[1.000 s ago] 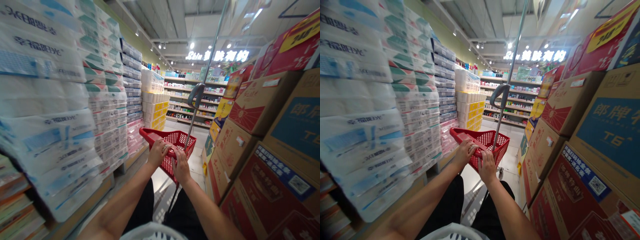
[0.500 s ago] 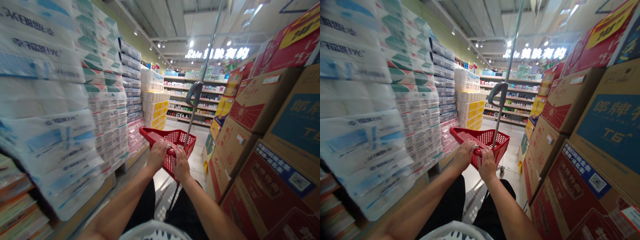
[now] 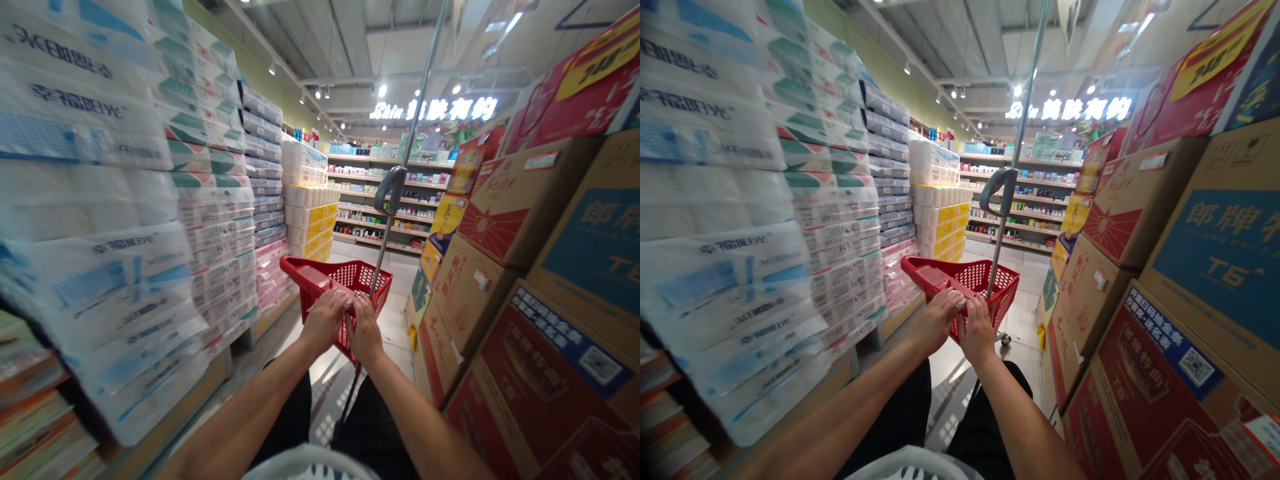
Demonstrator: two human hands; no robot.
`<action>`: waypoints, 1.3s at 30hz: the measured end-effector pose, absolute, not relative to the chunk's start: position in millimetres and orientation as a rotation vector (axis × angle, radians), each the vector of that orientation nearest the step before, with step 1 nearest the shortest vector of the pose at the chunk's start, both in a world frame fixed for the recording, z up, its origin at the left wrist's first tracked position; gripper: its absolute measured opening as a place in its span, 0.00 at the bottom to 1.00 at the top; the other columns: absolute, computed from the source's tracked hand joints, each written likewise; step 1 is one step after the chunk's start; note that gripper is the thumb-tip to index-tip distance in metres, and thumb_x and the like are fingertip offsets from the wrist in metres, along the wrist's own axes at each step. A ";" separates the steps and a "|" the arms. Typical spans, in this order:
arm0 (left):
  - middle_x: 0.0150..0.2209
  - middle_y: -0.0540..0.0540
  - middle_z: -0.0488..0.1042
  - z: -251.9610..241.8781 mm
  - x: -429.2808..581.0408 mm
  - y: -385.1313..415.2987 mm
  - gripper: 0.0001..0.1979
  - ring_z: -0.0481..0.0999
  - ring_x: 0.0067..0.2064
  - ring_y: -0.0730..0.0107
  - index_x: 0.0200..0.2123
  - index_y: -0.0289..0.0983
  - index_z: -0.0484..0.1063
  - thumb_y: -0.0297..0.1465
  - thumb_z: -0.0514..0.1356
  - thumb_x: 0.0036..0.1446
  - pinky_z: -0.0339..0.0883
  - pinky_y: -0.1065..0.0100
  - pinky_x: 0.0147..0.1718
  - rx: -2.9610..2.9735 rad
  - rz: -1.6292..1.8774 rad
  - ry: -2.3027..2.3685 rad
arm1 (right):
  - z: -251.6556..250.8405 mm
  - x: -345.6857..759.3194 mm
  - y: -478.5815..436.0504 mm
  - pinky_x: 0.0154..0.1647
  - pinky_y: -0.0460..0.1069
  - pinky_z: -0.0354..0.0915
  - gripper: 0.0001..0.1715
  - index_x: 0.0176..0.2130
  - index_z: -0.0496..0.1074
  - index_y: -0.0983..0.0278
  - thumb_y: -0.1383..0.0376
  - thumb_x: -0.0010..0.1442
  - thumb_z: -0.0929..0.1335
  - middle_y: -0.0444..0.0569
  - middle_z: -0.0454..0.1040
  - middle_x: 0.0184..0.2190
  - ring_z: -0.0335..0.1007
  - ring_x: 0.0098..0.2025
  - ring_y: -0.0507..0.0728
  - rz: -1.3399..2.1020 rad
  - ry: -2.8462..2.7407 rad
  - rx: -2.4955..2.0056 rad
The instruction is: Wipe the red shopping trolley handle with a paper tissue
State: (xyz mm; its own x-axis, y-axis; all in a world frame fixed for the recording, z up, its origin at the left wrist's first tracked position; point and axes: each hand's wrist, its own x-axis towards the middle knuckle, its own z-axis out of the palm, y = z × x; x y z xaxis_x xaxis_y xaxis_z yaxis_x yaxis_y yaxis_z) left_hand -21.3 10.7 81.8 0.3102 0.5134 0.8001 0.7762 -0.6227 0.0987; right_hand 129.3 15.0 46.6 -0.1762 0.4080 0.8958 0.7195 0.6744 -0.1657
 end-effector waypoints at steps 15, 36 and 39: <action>0.50 0.43 0.74 86.2 -20.6 15.1 0.15 0.70 0.55 0.62 0.51 0.39 0.68 0.30 0.49 0.64 0.65 0.52 0.57 -2.233 -1.265 -1.229 | 46.2 132.0 16.2 0.59 0.65 0.62 0.25 0.59 0.60 0.65 0.66 0.64 0.61 0.59 0.65 0.56 0.53 0.64 0.64 -0.370 -1.819 -0.895; 0.51 0.41 0.73 85.9 -14.5 13.0 0.16 0.69 0.56 0.59 0.51 0.37 0.67 0.26 0.51 0.60 0.63 0.52 0.58 -2.239 -1.130 -1.199 | 43.7 133.7 17.4 0.60 0.65 0.61 0.24 0.59 0.59 0.67 0.67 0.64 0.61 0.59 0.64 0.56 0.51 0.65 0.64 -0.367 -1.815 -0.895; 0.50 0.43 0.74 89.1 -19.2 14.6 0.15 0.70 0.55 0.61 0.50 0.37 0.68 0.28 0.50 0.62 0.63 0.53 0.58 -2.210 -1.174 -1.281 | 45.3 133.9 16.7 0.61 0.64 0.61 0.24 0.59 0.59 0.66 0.66 0.65 0.61 0.58 0.64 0.56 0.51 0.65 0.63 -0.367 -1.819 -0.897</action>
